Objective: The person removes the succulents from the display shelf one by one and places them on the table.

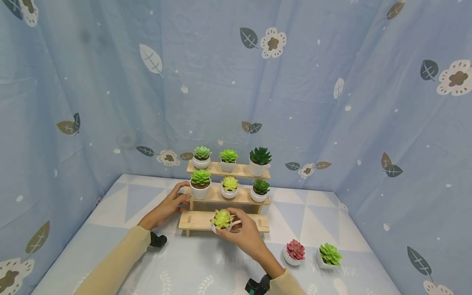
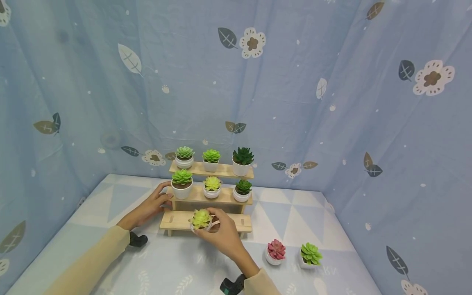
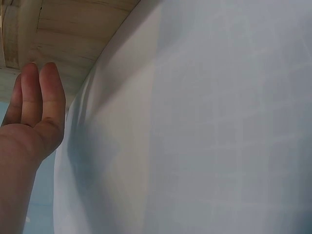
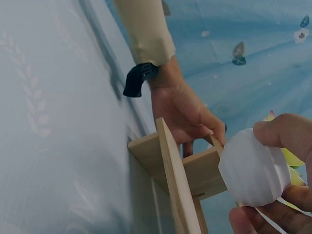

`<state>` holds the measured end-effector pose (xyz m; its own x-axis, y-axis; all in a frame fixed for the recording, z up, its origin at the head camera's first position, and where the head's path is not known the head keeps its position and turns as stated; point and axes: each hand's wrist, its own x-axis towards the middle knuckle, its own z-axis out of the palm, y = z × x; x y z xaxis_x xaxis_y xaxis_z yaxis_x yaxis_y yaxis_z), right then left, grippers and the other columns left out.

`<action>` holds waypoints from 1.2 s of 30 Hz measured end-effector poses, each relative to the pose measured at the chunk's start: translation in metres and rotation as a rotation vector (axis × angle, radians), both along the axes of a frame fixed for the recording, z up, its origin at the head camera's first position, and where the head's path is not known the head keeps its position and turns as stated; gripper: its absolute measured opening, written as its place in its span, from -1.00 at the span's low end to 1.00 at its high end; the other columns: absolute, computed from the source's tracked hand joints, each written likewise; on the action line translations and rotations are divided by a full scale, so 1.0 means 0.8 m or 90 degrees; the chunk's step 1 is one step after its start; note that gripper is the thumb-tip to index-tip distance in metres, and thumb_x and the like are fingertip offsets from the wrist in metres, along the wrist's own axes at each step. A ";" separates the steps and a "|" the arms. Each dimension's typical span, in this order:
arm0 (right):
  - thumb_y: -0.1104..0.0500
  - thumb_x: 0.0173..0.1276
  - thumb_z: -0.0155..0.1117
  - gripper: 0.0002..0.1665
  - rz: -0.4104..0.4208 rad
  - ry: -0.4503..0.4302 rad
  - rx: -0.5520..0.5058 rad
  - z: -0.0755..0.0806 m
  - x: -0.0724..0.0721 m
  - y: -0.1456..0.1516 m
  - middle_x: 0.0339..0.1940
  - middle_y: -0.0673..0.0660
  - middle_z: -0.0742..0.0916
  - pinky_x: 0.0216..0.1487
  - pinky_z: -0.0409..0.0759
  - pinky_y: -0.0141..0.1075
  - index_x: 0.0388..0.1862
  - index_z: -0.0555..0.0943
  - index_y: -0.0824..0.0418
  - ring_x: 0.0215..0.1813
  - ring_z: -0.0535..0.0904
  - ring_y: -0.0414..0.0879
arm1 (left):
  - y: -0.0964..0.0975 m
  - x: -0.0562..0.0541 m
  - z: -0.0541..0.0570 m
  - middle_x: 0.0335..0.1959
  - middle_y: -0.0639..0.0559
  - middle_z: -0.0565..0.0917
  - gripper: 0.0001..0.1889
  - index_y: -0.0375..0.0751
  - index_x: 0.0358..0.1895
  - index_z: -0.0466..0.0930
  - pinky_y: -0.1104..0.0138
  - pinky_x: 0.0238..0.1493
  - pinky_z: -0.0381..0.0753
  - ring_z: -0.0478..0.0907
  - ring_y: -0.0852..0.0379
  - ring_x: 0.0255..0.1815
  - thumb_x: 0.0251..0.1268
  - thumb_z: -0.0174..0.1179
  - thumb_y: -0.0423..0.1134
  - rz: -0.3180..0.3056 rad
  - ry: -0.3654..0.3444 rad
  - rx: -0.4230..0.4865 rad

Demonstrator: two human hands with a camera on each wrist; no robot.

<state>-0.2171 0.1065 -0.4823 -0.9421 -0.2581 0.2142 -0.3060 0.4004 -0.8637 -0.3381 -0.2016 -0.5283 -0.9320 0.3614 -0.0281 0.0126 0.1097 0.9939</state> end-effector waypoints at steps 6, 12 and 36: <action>-0.14 0.20 0.61 -0.15 -0.003 -0.025 -0.009 -0.007 0.004 0.008 0.04 0.00 0.65 -0.02 0.66 -0.21 0.41 0.51 0.09 -0.04 0.61 -0.10 | 0.001 0.000 -0.001 0.20 -0.32 0.38 -0.39 0.24 0.53 0.03 0.00 0.09 0.55 0.45 -0.30 0.17 0.60 0.09 0.14 0.000 -0.002 0.002; -0.13 0.18 0.63 -0.14 -0.011 -0.048 -0.026 -0.012 0.009 0.015 0.02 0.02 0.65 -0.02 0.66 -0.13 0.41 0.51 0.08 -0.10 0.63 -0.08 | 0.001 0.000 -0.001 0.20 -0.32 0.38 -0.39 0.21 0.53 0.03 0.01 0.08 0.56 0.46 -0.29 0.15 0.61 0.08 0.12 -0.003 -0.002 0.006; -0.06 0.18 0.65 -0.22 -0.026 -0.039 -0.032 -0.017 0.022 0.047 0.08 0.02 0.66 -0.02 0.64 -0.31 0.35 0.55 0.04 0.04 0.59 -0.05 | 0.000 0.002 0.006 0.17 -0.30 0.40 -0.38 0.20 0.54 0.01 0.08 -0.08 0.52 0.49 -0.23 0.10 0.61 0.08 0.12 -0.006 -0.004 0.002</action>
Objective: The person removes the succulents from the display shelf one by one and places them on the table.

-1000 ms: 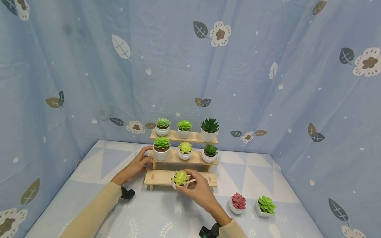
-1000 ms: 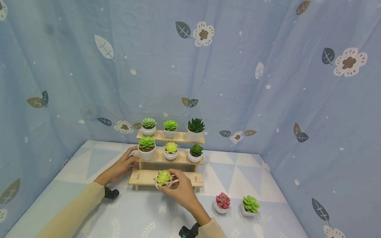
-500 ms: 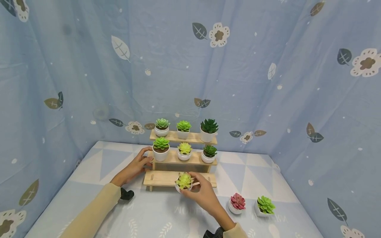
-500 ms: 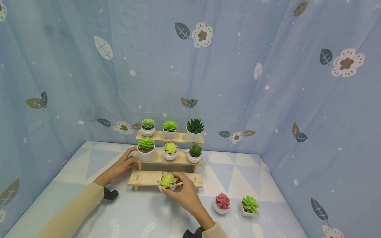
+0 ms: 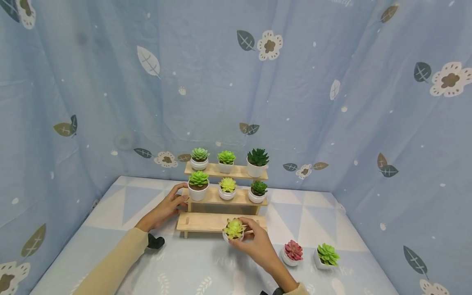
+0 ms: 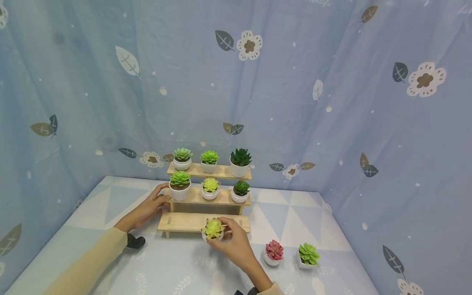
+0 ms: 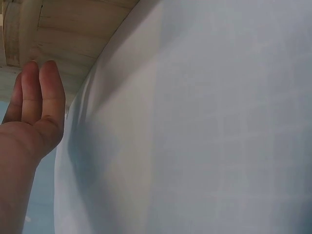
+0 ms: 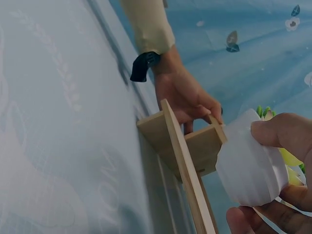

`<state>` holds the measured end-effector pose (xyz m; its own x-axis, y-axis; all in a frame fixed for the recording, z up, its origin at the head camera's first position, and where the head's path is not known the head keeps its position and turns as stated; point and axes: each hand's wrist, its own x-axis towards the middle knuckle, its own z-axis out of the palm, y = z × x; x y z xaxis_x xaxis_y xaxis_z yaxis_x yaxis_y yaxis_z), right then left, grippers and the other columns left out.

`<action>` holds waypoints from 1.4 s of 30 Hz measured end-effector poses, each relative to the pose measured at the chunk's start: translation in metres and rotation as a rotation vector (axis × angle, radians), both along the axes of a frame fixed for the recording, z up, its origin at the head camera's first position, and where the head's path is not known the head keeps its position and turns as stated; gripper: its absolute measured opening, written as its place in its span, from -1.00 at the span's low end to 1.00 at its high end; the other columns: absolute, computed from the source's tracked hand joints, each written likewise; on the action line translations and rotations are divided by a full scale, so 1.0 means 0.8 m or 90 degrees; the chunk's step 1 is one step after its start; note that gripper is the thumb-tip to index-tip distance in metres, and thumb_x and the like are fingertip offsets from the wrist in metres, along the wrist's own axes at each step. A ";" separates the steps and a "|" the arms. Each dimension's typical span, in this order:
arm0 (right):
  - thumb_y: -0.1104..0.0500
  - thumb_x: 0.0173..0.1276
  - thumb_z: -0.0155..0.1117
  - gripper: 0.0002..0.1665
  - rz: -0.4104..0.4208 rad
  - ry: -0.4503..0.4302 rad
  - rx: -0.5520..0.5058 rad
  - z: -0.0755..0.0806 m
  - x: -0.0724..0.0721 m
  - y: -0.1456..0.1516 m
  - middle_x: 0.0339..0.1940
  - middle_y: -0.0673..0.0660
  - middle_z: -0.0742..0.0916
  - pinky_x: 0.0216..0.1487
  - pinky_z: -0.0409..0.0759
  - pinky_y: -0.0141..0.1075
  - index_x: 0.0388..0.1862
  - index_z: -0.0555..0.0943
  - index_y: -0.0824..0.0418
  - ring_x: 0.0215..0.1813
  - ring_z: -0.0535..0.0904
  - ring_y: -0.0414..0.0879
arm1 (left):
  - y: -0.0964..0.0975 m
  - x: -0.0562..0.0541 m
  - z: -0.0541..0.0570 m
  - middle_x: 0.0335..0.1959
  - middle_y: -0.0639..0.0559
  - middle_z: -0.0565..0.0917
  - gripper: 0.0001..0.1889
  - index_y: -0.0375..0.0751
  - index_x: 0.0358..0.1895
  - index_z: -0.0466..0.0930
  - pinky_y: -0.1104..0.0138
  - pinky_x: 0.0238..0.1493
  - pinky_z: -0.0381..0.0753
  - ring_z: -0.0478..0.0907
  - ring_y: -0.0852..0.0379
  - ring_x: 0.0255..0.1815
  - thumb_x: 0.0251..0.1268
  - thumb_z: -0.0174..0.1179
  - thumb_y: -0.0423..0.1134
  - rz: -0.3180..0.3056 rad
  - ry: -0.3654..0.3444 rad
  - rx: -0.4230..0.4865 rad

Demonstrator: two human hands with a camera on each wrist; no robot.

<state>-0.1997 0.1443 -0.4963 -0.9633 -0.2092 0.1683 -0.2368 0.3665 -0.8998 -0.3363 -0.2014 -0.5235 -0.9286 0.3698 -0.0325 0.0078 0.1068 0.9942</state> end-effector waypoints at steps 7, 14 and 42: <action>-0.03 0.19 0.64 -0.21 0.002 -0.005 -0.024 -0.003 0.006 0.009 0.04 0.09 0.65 -0.06 0.66 -0.26 0.35 0.53 0.10 -0.07 0.63 -0.02 | -0.001 0.001 -0.002 0.18 -0.31 0.39 -0.39 0.22 0.54 0.01 0.07 -0.05 0.51 0.47 -0.28 0.13 0.61 0.07 0.12 -0.001 0.003 0.002; -0.03 0.20 0.64 -0.23 -0.005 -0.014 -0.009 -0.009 0.008 0.020 -0.01 0.09 0.66 -0.07 0.64 -0.26 0.35 0.54 0.06 -0.12 0.63 -0.02 | -0.001 0.000 -0.004 0.19 -0.30 0.37 -0.39 0.21 0.54 0.01 0.04 0.08 0.56 0.47 -0.25 0.12 0.62 0.07 0.11 -0.006 0.004 0.016; 0.09 0.13 0.68 -0.22 -0.076 -0.038 -0.007 -0.033 0.023 0.060 0.02 0.10 0.67 -0.06 0.67 -0.28 0.31 0.56 0.18 0.01 0.58 -0.09 | 0.001 0.002 -0.002 0.21 -0.30 0.38 -0.37 0.20 0.54 0.02 0.08 0.04 0.57 0.48 -0.24 0.11 0.60 0.09 0.13 0.010 -0.006 0.005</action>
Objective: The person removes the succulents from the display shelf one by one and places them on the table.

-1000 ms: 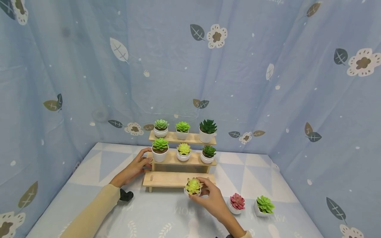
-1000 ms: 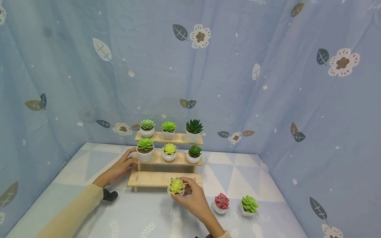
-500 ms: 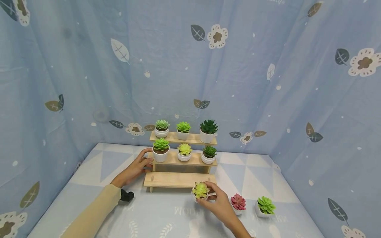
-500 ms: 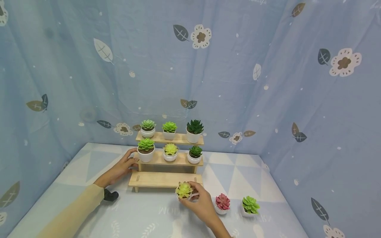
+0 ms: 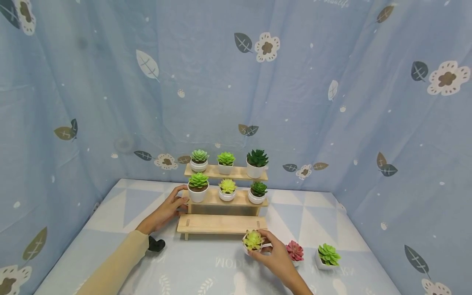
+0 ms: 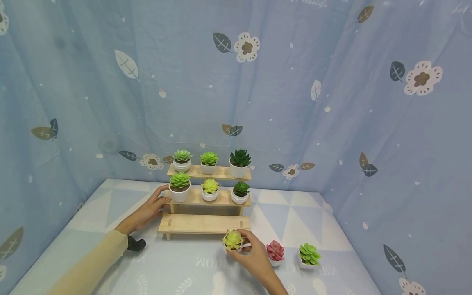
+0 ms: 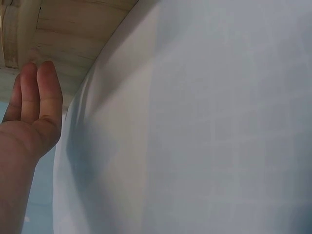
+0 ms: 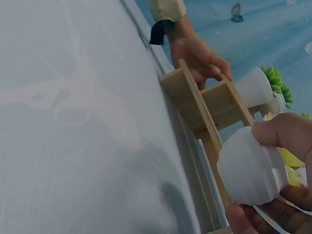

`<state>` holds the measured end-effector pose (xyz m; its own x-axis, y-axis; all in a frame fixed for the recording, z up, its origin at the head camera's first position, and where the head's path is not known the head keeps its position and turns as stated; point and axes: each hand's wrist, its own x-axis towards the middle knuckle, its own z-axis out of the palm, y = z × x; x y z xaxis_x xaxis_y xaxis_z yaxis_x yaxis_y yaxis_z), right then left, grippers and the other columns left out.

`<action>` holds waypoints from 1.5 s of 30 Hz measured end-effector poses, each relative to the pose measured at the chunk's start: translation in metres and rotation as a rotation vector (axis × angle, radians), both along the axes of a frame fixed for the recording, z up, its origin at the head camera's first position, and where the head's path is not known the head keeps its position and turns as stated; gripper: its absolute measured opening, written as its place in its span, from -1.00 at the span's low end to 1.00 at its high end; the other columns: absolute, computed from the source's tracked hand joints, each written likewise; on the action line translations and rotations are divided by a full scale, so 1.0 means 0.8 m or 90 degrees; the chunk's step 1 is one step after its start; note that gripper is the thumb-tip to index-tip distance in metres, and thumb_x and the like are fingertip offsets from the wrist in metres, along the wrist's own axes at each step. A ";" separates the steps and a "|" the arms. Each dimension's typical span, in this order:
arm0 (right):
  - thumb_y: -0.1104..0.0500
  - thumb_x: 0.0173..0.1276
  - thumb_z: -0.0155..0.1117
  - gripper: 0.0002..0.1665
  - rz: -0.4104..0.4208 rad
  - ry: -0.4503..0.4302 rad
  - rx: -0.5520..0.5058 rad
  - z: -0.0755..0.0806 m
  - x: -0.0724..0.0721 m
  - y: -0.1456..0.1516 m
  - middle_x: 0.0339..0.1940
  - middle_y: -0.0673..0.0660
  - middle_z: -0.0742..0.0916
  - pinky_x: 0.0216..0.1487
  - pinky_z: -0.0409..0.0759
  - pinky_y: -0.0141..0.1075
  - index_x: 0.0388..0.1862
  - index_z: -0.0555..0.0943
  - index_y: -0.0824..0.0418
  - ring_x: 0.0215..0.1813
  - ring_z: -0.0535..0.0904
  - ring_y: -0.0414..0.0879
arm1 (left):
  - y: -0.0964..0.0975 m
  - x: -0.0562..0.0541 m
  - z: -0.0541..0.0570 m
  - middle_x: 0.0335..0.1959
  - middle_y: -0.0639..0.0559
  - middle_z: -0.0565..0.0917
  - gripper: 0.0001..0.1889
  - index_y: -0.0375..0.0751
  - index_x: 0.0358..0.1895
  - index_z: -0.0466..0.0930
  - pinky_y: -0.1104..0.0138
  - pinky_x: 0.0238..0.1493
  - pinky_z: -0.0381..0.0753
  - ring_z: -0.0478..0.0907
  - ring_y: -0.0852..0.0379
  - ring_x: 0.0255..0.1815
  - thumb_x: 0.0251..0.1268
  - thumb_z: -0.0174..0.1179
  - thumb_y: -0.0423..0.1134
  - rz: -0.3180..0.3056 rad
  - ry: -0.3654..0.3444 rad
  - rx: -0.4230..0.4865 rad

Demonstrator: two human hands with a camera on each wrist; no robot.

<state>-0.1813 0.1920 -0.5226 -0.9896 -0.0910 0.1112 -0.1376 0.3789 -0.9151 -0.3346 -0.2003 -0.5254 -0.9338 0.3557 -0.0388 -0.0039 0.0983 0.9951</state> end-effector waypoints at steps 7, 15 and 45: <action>0.08 0.12 0.69 -0.20 -0.008 -0.022 0.015 -0.009 0.003 0.003 0.00 0.12 0.67 0.02 0.65 -0.27 0.31 0.55 0.22 0.03 0.59 -0.05 | -0.001 0.001 0.001 0.21 -0.30 0.38 -0.38 0.21 0.54 0.02 0.08 0.04 0.56 0.49 -0.20 0.09 0.61 0.07 0.13 0.002 0.008 -0.005; 0.02 0.12 0.69 -0.19 -0.027 -0.035 0.041 -0.023 0.001 0.010 -0.02 0.11 0.67 0.03 0.65 -0.26 0.29 0.55 0.24 0.01 0.60 -0.07 | -0.002 0.002 -0.001 0.20 -0.30 0.37 -0.39 0.20 0.54 0.00 0.08 0.06 0.57 0.48 -0.24 0.11 0.63 0.04 0.13 -0.006 0.007 -0.008; 0.04 0.14 0.68 -0.08 -0.031 -0.090 -0.007 -0.040 0.002 0.019 0.03 0.20 0.64 -0.09 0.68 -0.32 0.37 0.44 0.33 0.02 0.68 0.01 | 0.002 -0.001 0.000 0.19 -0.29 0.37 -0.39 0.20 0.52 0.02 0.08 0.06 0.56 0.45 -0.26 0.12 0.60 0.08 0.13 0.002 0.000 0.003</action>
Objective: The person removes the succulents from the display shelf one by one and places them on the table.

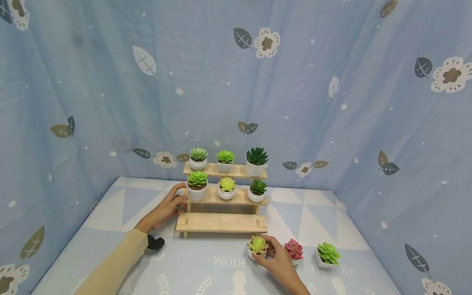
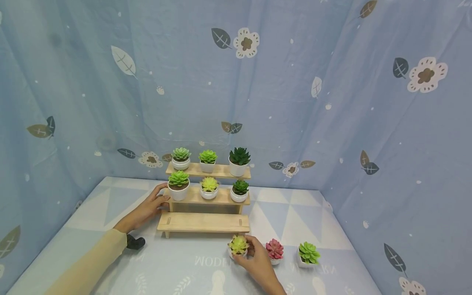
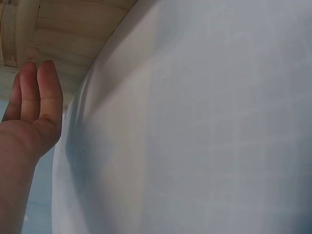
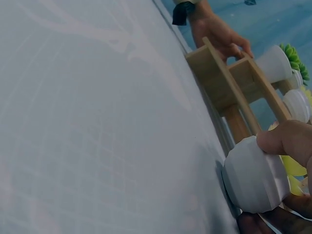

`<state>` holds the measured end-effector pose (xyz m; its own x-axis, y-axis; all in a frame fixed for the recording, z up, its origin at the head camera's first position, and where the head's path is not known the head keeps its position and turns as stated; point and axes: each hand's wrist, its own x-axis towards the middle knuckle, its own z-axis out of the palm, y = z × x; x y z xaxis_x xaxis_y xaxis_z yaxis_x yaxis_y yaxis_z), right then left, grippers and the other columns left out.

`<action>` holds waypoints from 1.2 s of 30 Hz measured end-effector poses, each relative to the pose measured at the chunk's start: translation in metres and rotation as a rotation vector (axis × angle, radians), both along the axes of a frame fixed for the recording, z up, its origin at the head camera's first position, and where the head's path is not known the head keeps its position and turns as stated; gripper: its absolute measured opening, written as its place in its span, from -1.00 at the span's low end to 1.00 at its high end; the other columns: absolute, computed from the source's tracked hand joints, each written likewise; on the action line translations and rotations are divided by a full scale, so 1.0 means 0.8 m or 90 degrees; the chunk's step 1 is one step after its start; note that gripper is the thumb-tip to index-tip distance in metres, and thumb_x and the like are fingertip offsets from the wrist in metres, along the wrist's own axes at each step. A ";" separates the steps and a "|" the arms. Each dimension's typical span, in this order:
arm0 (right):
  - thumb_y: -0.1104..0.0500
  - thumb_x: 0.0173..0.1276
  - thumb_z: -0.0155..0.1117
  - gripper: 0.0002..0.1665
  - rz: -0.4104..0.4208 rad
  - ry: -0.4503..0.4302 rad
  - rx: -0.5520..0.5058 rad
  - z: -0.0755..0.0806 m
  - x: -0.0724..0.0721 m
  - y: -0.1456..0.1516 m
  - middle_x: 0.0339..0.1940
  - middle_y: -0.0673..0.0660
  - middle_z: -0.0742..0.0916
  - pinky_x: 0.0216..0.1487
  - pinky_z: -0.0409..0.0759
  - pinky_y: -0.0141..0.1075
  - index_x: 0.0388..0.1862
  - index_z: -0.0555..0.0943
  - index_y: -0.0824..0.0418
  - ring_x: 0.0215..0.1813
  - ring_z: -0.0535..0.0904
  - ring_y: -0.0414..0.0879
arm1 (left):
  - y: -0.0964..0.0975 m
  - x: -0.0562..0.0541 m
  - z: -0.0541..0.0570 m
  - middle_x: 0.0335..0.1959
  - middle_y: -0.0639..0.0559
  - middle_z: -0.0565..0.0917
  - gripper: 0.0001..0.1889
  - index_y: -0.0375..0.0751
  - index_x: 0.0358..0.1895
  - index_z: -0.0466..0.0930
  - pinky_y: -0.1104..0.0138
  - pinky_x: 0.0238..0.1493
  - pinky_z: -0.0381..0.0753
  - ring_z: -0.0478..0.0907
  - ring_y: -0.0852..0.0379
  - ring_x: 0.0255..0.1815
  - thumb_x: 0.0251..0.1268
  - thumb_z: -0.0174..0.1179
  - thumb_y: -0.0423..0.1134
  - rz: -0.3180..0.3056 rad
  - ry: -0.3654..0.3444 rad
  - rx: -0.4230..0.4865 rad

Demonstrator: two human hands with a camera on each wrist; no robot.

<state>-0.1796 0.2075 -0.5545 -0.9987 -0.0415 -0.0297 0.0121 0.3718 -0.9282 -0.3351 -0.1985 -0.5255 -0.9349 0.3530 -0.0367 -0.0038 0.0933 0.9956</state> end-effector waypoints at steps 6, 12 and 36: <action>0.04 0.15 0.67 -0.07 0.003 -0.006 -0.017 -0.002 0.001 0.000 0.06 0.22 0.64 -0.07 0.68 -0.32 0.39 0.43 0.33 0.05 0.68 0.02 | 0.000 0.001 0.000 0.19 -0.29 0.37 -0.39 0.21 0.52 0.03 0.07 0.06 0.56 0.46 -0.22 0.10 0.60 0.08 0.12 0.000 -0.002 0.002; 0.04 0.17 0.66 -0.08 0.008 -0.003 0.003 -0.002 -0.001 0.001 0.05 0.21 0.63 -0.03 0.67 -0.31 0.39 0.42 0.35 0.06 0.67 0.01 | 0.000 0.001 0.000 0.20 -0.30 0.37 -0.39 0.20 0.53 0.02 0.06 0.07 0.56 0.48 -0.16 0.06 0.61 0.08 0.12 0.000 -0.001 0.003; 0.11 0.26 0.60 -0.04 0.103 0.032 0.014 0.043 -0.002 0.019 0.37 0.31 0.53 0.39 0.42 0.03 0.53 0.31 0.30 0.42 0.42 0.24 | -0.001 -0.001 -0.001 0.23 -0.30 0.35 -0.38 0.23 0.54 0.01 0.07 0.09 0.55 0.45 -0.22 0.12 0.61 0.07 0.13 -0.003 0.001 -0.001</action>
<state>-0.1814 0.2229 -0.5204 -0.9793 -0.2016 0.0169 -0.0952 0.3853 -0.9179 -0.3357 -0.1992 -0.5265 -0.9331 0.3579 -0.0358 -0.0018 0.0951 0.9955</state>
